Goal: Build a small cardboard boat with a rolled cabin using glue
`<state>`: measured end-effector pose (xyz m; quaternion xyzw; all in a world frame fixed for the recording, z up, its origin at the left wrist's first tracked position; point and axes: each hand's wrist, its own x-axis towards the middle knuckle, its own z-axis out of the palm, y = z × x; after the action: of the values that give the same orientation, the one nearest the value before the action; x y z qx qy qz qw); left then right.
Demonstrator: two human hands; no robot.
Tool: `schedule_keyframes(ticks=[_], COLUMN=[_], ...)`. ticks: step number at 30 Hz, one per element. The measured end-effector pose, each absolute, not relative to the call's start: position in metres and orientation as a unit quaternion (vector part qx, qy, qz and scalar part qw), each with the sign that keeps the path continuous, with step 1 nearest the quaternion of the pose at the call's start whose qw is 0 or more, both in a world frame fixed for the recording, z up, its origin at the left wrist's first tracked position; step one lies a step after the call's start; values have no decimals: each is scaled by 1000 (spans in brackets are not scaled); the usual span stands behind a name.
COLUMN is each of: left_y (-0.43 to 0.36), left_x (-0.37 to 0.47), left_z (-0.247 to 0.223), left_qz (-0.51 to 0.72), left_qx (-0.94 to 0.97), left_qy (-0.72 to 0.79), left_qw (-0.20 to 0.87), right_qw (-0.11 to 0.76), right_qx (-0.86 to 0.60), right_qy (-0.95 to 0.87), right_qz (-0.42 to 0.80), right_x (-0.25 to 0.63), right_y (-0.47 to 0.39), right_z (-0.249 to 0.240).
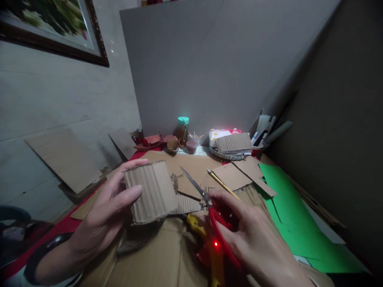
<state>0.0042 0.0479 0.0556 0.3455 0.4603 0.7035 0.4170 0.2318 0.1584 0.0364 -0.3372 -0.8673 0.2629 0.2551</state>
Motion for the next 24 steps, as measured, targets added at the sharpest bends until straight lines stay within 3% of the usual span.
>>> schedule_keyframes(ticks=[9, 16, 24], left_y=[58, 63, 64], left_x=[-12, -30, -43], left_z=[60, 71, 75], left_qz=[729, 775, 827], left_qx=[151, 149, 165], left_qy=[363, 382, 333], left_qw=[560, 480, 423], right_qw=[145, 122, 130], right_qx=[-364, -376, -382], right_qy=[-919, -916, -911], right_qz=[-48, -71, -88], right_x=[266, 283, 288], right_y=[206, 229, 232], right_z=[16, -20, -23])
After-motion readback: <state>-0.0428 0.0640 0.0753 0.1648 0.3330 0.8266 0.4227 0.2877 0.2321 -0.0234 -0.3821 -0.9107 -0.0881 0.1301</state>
